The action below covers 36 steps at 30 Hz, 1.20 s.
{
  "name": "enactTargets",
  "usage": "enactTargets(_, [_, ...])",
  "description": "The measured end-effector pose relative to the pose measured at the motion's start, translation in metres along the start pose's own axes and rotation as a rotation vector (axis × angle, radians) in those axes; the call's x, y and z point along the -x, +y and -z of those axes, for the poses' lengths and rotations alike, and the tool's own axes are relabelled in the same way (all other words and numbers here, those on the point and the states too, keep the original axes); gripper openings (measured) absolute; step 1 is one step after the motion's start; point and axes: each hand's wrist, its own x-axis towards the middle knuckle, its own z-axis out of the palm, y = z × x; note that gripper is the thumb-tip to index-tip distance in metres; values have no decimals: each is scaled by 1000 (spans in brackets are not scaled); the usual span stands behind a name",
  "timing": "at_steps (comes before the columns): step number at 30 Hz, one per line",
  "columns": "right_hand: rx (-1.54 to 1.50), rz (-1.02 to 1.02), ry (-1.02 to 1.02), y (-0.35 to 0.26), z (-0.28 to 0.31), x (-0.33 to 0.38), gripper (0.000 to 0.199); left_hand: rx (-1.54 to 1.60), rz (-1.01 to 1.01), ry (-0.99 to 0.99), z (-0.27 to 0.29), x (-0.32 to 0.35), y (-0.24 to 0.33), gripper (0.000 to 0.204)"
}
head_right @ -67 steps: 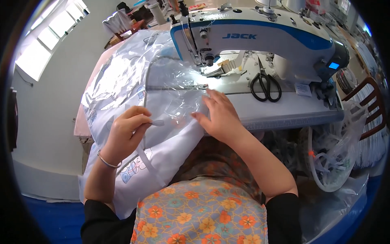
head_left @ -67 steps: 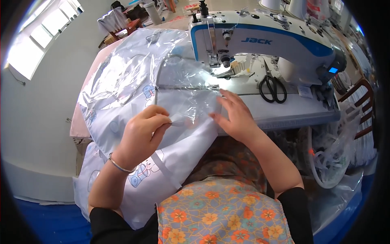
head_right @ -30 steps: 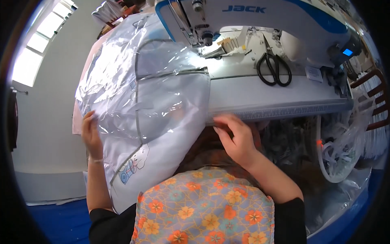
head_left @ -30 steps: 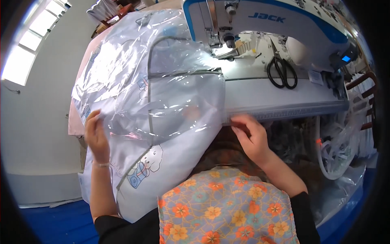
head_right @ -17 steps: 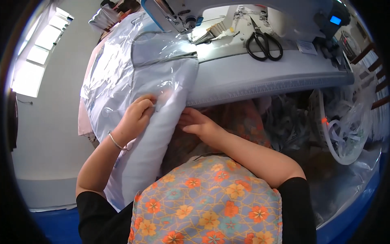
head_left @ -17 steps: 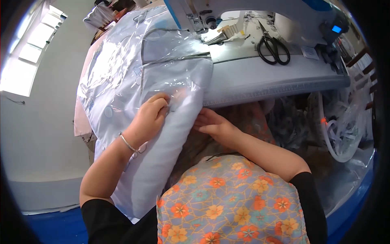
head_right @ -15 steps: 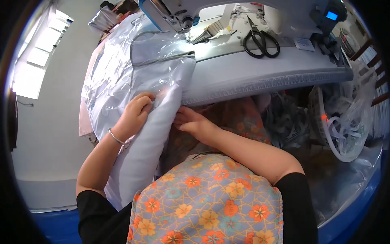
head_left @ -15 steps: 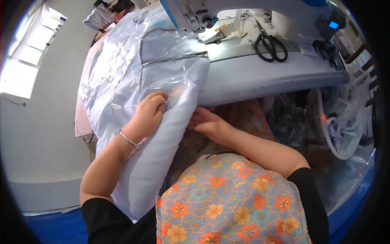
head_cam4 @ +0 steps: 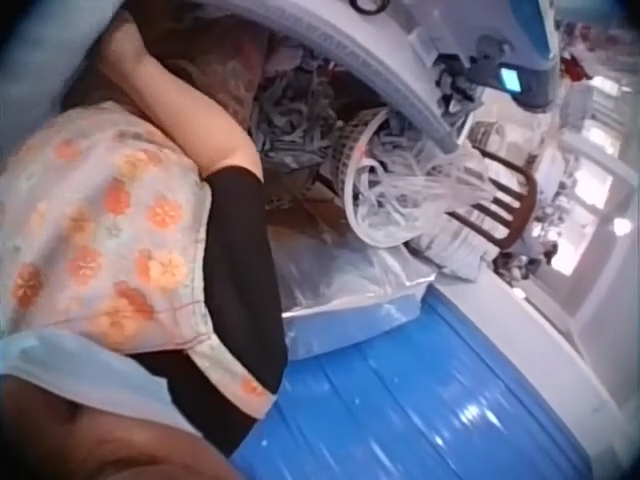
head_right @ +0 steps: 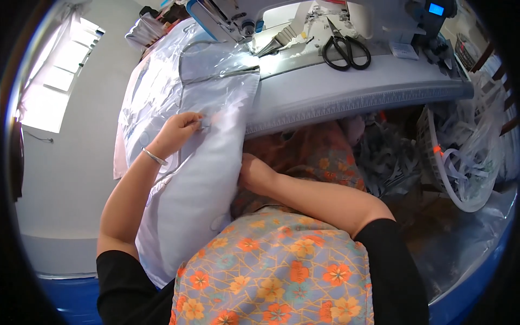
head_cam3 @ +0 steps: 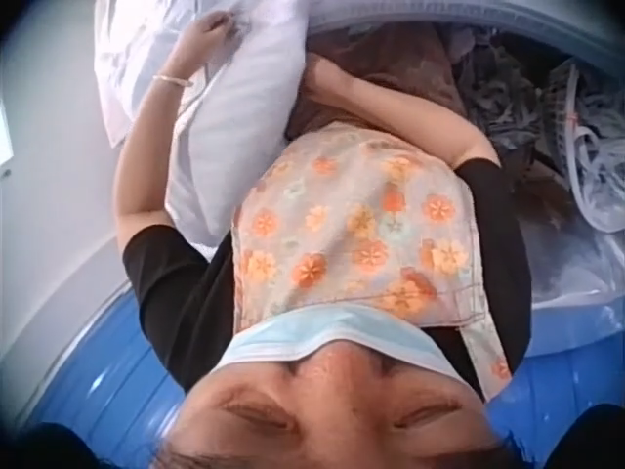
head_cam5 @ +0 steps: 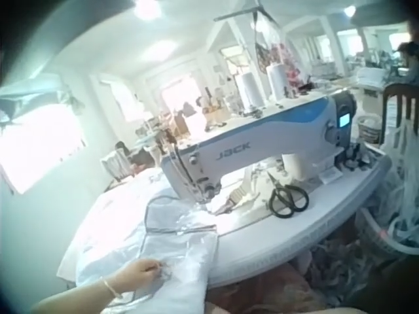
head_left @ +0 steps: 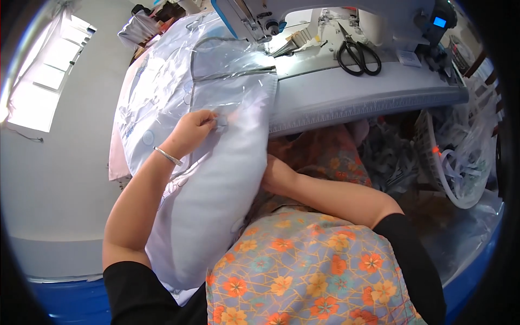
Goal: Sewing plastic panels and labels onto fabric covers with character prints using an industrial sewing machine.
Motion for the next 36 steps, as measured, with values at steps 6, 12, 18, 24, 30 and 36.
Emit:
enactTargets(6, [323, -158, 141, -135, -6, 65, 36, -70, -33, -15, 9, -6, 0, 23])
enactTargets(12, [1645, -463, 3, -303, -56, 9, 39, -211, -95, -91, -1, 2, 6, 21])
enactTargets(18, [2316, -720, -419, -272, -35, -25, 38, -372, -457, 17, -34, 39, 20, 14])
enactTargets(24, [2105, 105, -301, -222, 0, 2, 51, -334, -635, 32, -42, 40, 13, 8])
enactTargets(30, [2076, 175, -310, -199, 17, 0, 51, -380, -879, 32, -41, -11, 36, 13])
enactTargets(36, [1872, 337, -184, -189, 35, 1, 49, -343, -708, -52, -38, -34, 41, 21])
